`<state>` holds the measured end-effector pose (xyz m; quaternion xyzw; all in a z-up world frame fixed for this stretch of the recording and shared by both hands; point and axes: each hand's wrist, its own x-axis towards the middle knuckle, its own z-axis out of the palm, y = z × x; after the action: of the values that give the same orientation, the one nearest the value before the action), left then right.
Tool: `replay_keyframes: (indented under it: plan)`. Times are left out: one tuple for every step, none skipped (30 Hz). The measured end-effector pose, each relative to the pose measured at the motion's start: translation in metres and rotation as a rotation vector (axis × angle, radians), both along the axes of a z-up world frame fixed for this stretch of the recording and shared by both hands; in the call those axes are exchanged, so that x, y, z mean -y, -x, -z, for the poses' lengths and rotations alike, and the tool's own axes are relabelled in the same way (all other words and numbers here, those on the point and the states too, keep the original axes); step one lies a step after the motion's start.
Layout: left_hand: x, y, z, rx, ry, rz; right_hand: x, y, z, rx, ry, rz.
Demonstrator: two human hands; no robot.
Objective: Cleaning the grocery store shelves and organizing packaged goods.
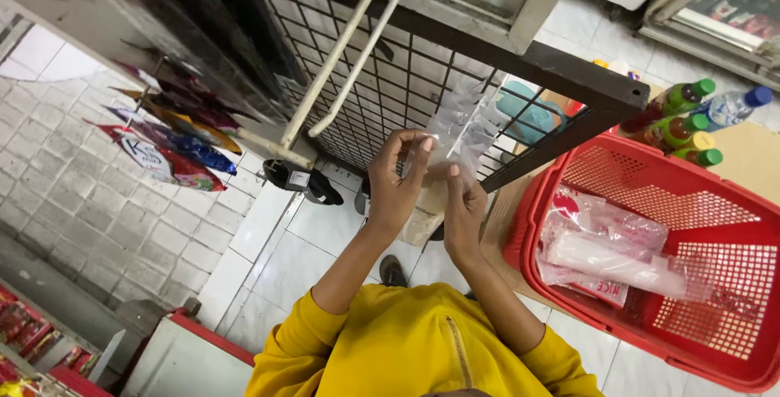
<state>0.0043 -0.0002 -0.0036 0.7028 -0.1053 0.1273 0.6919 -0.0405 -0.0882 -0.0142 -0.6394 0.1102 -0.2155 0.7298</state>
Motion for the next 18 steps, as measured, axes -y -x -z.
replay_keyframes:
  plan:
    - [0.000,0.000,0.001,-0.009,0.001,0.001,0.001,0.001,0.001,-0.007,0.009,0.018]
    - [0.000,-0.001,-0.001,-0.010,0.000,0.011,0.003,0.004,0.003,-0.008,0.008,0.028]
    - [0.001,-0.001,-0.003,0.008,-0.013,0.014,0.005,0.007,0.005,-0.019,0.024,0.047]
    - [0.002,0.000,-0.004,0.024,-0.024,0.016,0.008,0.010,0.007,-0.033,0.042,0.065]
    - [0.002,0.000,0.000,0.022,-0.023,0.026,0.008,0.014,0.012,-0.035,0.043,0.075]
    - [0.002,0.000,0.003,0.063,-0.044,0.025,0.007,0.017,0.016,-0.047,0.077,0.069]
    - [0.003,0.000,0.006,0.105,-0.064,0.025,0.006,0.020,0.021,-0.060,0.112,0.062]
    - [0.003,0.001,0.008,0.104,-0.063,0.038,0.008,0.022,0.022,-0.062,0.111,0.075]
    - [0.004,0.001,0.010,0.133,-0.047,0.032,0.011,0.025,0.024,-0.057,0.157,0.075]
    - [0.005,0.003,0.013,0.159,-0.031,0.028,0.014,0.030,0.026,-0.055,0.203,0.077]
    - [0.007,0.004,0.012,0.156,-0.030,0.043,0.020,0.032,0.022,-0.060,0.203,0.092]
    - [0.008,0.005,0.010,0.203,-0.049,-0.009,0.025,0.035,0.018,-0.002,0.272,0.119]
    - [0.011,0.007,0.009,0.250,-0.067,-0.062,0.031,0.038,0.014,0.055,0.342,0.146]
    - [0.011,0.011,0.011,0.244,-0.068,-0.039,0.042,0.044,0.016,0.044,0.339,0.167]
    - [0.014,0.016,0.013,0.298,-0.098,-0.098,0.053,0.050,0.018,0.037,0.353,0.168]
    - [0.019,0.018,0.015,0.360,-0.123,-0.156,0.068,0.054,0.019,0.035,0.369,0.173]
    - [0.023,0.021,0.022,0.363,-0.120,-0.130,0.085,0.057,0.018,0.032,0.368,0.199]
    - [0.026,0.028,0.028,0.474,-0.145,-0.197,0.103,0.065,0.017,0.016,0.416,0.245]
